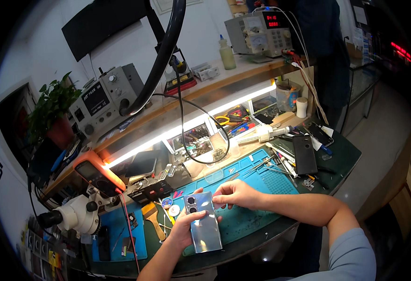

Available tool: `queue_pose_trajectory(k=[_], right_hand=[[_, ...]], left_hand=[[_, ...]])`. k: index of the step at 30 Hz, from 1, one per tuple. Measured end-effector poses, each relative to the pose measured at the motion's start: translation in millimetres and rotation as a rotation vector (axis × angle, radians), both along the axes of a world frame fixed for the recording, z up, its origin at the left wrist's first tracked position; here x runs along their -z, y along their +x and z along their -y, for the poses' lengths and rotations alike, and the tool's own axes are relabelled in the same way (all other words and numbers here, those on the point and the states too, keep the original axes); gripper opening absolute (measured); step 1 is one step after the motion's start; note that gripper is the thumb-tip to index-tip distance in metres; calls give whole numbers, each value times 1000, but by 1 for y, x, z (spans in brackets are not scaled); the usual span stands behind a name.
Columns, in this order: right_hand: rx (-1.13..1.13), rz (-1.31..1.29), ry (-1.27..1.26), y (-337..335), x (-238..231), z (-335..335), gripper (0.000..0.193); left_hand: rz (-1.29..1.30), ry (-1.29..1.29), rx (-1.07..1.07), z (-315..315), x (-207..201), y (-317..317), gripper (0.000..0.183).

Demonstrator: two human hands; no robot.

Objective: The person applies a protective film to the back of a smartphone. They peel the backing off the film, align it with the phone's rear surface, and smooth it down with their fingers to remove air bubbles. The person then uses a small tool to trim the excess film around the camera module and edges of the device.

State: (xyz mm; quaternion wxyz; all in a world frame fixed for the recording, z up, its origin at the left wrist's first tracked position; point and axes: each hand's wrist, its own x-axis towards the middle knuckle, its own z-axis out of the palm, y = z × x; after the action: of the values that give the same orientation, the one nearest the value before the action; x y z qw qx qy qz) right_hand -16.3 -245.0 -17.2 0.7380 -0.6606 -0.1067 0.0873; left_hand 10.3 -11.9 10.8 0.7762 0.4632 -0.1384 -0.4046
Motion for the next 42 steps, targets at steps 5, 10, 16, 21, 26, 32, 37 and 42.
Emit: queue_pose_trajectory(k=[5,10,16,21,26,32,37,42], right_hand=[[15,-62,34,2,2,-1,26],[63,-96,186,0,13,-4,25],[83,-57,238,-6,8,-12,24],[64,-44,216,-7,8,-10,21],[45,-47,219,-5,9,-9,20],[13,-50,137,-2,8,-4,22],[-6,-36,81,-3,4,-2,22],[-1,-13,11,-3,3,0,22]], left_hand=[[-23,36,-65,2,4,2,65],[9,68,-121,13,10,-1,61],[37,91,-97,6,1,-6,62],[33,134,-64,5,-3,-6,65],[18,169,-37,5,-7,-5,68],[56,201,-11,8,-10,-1,69],[53,224,18,4,-10,1,68],[43,216,36,4,-11,1,68]])
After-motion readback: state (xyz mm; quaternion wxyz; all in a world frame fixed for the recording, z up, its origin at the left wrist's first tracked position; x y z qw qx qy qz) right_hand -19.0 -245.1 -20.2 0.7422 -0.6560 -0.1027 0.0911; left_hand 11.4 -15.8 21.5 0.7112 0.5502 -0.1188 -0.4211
